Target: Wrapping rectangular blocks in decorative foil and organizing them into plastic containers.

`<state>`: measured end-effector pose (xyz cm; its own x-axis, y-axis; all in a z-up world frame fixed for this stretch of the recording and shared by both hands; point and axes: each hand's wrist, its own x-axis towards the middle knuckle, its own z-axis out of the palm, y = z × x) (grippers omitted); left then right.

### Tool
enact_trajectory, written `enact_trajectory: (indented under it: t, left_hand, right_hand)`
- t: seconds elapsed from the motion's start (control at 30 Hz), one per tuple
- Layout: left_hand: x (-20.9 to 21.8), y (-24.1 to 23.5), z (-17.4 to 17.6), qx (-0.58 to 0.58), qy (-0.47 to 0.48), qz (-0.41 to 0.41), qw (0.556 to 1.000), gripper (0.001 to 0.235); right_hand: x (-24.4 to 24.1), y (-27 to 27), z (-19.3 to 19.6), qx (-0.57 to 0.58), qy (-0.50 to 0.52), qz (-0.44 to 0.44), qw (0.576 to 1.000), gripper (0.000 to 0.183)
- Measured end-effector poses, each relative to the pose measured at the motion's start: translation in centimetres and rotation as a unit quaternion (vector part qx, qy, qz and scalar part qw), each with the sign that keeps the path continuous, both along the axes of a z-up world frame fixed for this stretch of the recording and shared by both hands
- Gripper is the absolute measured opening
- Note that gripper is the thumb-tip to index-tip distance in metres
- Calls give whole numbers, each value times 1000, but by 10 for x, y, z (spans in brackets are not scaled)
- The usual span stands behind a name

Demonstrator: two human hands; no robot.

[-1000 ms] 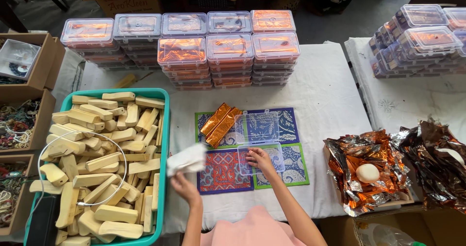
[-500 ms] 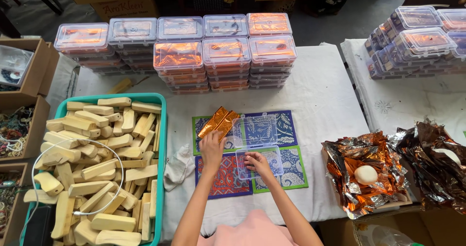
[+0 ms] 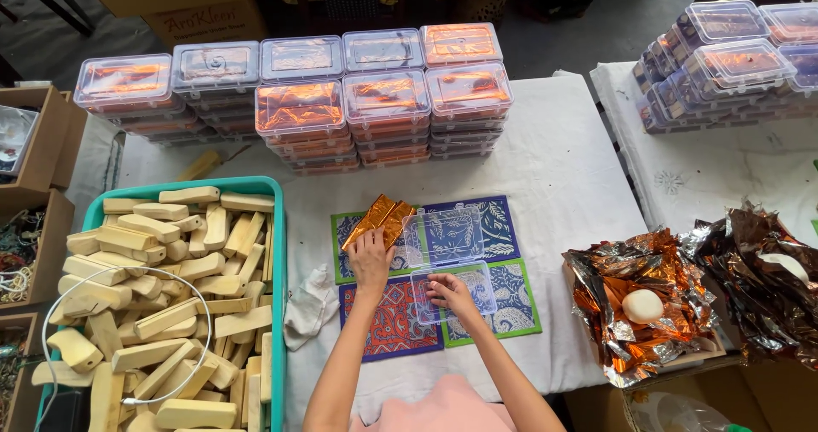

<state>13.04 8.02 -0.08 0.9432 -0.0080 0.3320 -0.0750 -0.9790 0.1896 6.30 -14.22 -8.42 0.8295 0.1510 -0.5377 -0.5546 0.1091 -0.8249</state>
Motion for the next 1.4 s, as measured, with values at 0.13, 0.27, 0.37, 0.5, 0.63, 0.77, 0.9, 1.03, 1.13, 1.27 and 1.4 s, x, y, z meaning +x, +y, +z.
enact_trajectory:
  t: [0.13,0.27,0.37,0.5,0.63,0.77,0.9,1.03,1.13,1.27,1.4]
  left_hand:
    - [12,-5,5,-13,46,33,998,66]
    - [23,-11,1,18,95,53,994,67]
    - [25,-12,-8,32,132,62,989,73]
    - [24,-11,-14,11,116,47,992,74]
    - [13,-6,-8,-63,134,73,986,80]
    - [-14,13,13,-171,181,127,960,84]
    - [-36,35,-12,-427,219,181,858,80]
    - [-58,34,-40,-679,166,127,704,74]
    - [-69,9,-34,-741,173,84,644,73]
    - [-79,-26,-23,-784,212,62,580,72]
    - [-86,-45,-17,-820,245,36,516,63]
  right_hand:
    - [0,1,3,-9,2,-1,1000,32]
    - [-1,-1,2,15,8,-8,1000,32]
    - [-2,1,6,12,5,-10,1000,33]
    - [-1,2,13,7,0,-8,1000,33]
    - [-4,2,21,-8,-6,-2,1000,33]
    - [-4,3,18,2,-11,5,1000,33]
    - [-2,1,10,2,-25,3,1000,33]
    - [-8,6,44,6,-66,-48,997,33]
    - [-12,16,83,20,-59,-57,996,35]
    - [-19,12,84,115,-36,-26,992,41]
    - [-25,2,79,252,-12,-63,966,34]
